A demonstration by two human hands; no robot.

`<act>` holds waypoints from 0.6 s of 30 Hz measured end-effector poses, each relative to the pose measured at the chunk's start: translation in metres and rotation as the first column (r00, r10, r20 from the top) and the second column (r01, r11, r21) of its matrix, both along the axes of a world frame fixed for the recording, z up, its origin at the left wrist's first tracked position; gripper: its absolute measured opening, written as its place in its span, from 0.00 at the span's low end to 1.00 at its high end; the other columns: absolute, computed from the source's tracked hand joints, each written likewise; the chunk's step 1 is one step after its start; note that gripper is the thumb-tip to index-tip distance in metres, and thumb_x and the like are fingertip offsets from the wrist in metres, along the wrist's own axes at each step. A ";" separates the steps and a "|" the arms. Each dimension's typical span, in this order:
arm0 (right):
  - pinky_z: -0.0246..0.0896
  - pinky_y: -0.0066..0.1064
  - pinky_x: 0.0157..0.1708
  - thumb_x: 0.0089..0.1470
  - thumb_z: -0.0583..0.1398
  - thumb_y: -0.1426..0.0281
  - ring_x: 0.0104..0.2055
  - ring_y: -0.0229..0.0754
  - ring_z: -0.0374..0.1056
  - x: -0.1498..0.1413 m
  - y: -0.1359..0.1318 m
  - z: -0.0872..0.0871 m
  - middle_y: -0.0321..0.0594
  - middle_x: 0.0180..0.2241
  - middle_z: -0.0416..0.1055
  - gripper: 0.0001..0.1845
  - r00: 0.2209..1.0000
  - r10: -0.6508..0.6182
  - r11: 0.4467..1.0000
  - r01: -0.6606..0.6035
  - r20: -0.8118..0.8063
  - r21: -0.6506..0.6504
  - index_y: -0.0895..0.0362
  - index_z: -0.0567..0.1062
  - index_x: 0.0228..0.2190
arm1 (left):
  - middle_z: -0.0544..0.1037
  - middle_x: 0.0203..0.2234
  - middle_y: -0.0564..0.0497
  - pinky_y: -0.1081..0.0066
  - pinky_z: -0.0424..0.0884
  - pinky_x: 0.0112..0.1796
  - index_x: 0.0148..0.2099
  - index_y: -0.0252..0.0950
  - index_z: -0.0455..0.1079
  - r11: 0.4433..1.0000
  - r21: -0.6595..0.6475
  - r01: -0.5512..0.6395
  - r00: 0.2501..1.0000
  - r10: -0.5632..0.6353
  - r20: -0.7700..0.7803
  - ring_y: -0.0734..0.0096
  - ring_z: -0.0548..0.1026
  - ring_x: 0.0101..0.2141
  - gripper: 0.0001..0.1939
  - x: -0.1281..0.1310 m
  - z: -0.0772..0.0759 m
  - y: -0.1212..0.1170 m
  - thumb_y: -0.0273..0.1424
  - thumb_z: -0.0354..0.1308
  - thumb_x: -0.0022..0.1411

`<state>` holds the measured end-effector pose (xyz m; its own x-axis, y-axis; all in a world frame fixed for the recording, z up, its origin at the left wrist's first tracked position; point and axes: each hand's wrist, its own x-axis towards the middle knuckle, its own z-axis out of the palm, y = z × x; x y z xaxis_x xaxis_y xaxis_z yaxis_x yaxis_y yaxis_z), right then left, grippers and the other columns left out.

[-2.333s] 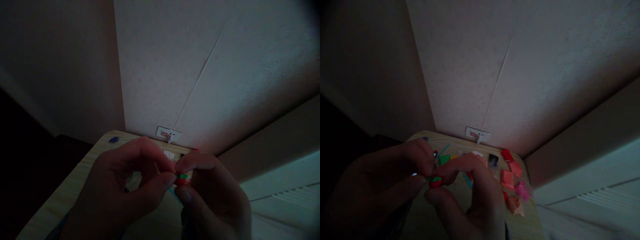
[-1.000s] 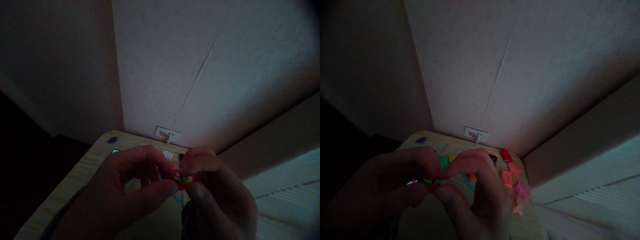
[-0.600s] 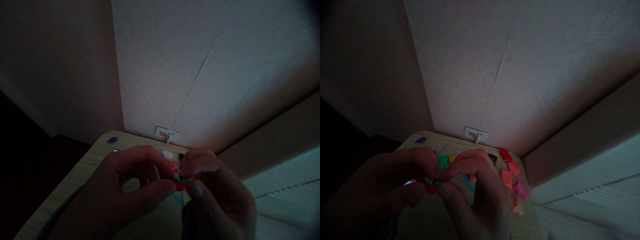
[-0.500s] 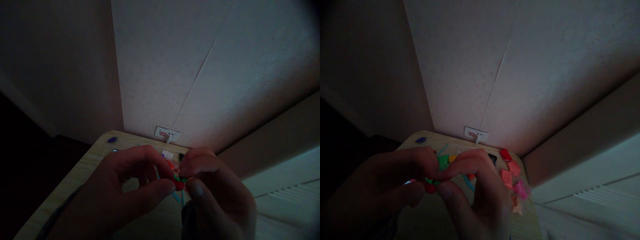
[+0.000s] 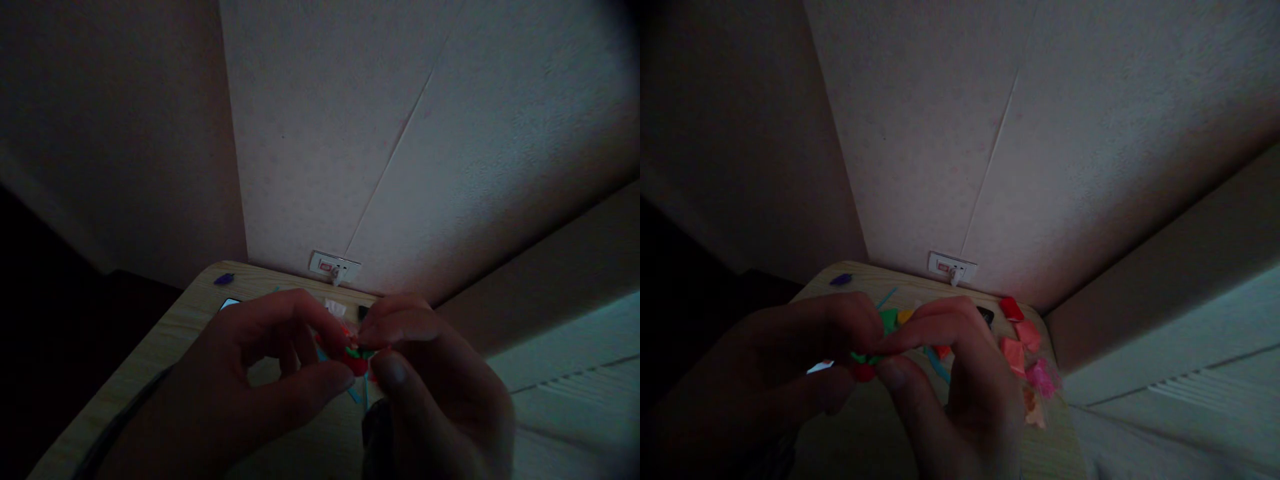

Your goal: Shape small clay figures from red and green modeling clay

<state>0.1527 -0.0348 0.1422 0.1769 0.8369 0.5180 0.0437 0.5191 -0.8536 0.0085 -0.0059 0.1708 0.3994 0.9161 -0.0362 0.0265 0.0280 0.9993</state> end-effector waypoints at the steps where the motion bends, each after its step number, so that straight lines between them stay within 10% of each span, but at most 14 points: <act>1: 0.60 0.27 0.32 0.51 0.62 0.70 0.34 0.37 0.63 0.000 0.000 0.000 0.34 0.29 0.67 0.02 1.000 -0.002 1.000 0.002 0.005 -0.001 0.51 0.76 0.29 | 0.73 0.20 0.56 0.78 0.64 0.23 0.28 0.39 0.72 1.000 -0.008 -0.003 1.000 0.003 -0.004 0.76 0.67 0.22 0.04 0.000 0.000 0.000 0.33 0.63 0.47; 18: 0.60 0.25 0.30 0.50 0.62 0.71 0.32 0.35 0.63 -0.001 0.000 -0.001 0.33 0.28 0.68 0.02 0.999 -0.025 1.000 0.025 -0.022 -0.003 0.52 0.76 0.28 | 0.75 0.22 0.56 0.81 0.66 0.23 0.31 0.41 0.75 0.987 0.126 0.102 0.994 -0.106 0.025 0.77 0.69 0.22 0.04 -0.009 -0.011 0.009 0.29 0.62 0.49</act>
